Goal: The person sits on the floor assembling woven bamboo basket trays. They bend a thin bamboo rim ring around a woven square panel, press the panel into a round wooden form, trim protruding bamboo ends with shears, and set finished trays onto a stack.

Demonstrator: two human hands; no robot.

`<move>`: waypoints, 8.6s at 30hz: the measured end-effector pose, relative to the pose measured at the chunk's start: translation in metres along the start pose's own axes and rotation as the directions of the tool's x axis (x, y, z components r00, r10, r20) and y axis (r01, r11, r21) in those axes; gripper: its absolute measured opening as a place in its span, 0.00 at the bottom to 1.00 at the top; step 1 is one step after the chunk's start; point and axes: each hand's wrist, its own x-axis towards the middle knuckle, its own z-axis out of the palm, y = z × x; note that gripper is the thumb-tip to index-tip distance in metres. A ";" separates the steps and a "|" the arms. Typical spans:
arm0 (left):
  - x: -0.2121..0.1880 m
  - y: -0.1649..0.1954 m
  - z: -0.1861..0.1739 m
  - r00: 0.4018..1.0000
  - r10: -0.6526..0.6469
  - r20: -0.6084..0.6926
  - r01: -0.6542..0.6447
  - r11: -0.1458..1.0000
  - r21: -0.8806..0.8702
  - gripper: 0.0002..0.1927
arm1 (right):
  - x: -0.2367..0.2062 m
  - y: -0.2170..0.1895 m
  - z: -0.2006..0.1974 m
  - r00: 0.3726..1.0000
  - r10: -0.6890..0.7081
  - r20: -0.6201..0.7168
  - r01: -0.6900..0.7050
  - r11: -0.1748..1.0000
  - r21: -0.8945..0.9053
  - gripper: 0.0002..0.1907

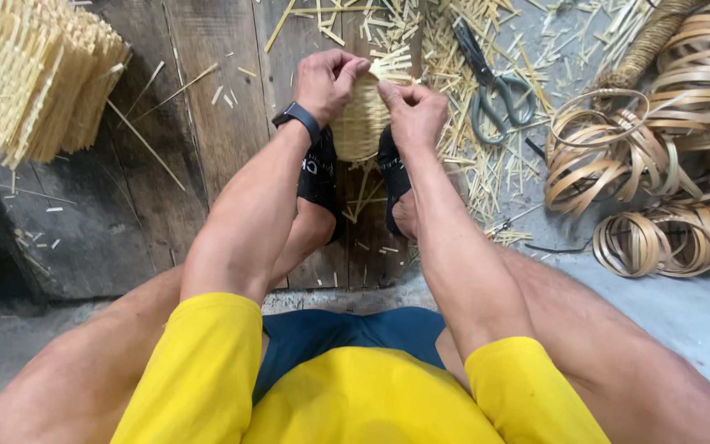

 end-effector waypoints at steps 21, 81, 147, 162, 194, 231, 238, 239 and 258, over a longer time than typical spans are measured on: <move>-0.062 -0.006 -0.003 0.823 -0.204 -0.530 0.193 0.978 -0.077 0.12 | 0.048 -0.044 0.053 0.860 -0.144 0.489 0.230 0.966 -0.121 0.17; -0.085 0.037 0.085 0.943 0.127 -0.307 -0.016 0.941 0.339 0.48 | 0.034 0.064 -0.157 0.809 -0.363 0.462 0.587 0.535 -0.608 0.34; -0.085 0.037 0.066 0.995 0.092 0.047 -0.103 0.915 0.390 0.43 | 0.093 0.129 -0.124 0.524 -0.673 0.522 0.761 0.094 -0.642 0.23; -0.061 0.038 0.034 0.891 0.113 0.439 -0.298 0.876 0.379 0.31 | 0.093 0.108 -0.104 0.592 -0.482 0.646 0.700 -0.090 -0.709 0.28; -0.076 0.030 0.031 0.975 0.068 0.211 -0.166 0.854 0.493 0.41 | 0.099 0.130 -0.129 0.678 -0.302 0.670 0.731 0.177 -0.659 0.18; -0.048 0.017 0.055 0.988 -0.142 0.059 0.149 0.981 -0.122 0.11 | 0.024 0.069 -0.080 0.873 -0.165 0.458 0.167 0.985 0.038 0.06; -0.041 0.012 0.063 0.944 -0.324 0.056 0.328 0.937 -0.116 0.12 | 0.026 0.071 -0.080 0.872 0.057 0.486 -0.060 0.998 -0.009 0.09; -0.039 0.010 0.060 0.904 -0.422 0.063 0.426 0.887 -0.180 0.13 | 0.026 0.071 -0.083 0.836 0.075 0.543 -0.147 0.985 0.091 0.10; -0.108 -0.010 0.060 0.615 -0.779 0.123 0.715 0.486 -0.503 0.14 | -0.004 0.090 -0.056 0.856 0.307 0.417 -0.377 0.921 0.094 0.12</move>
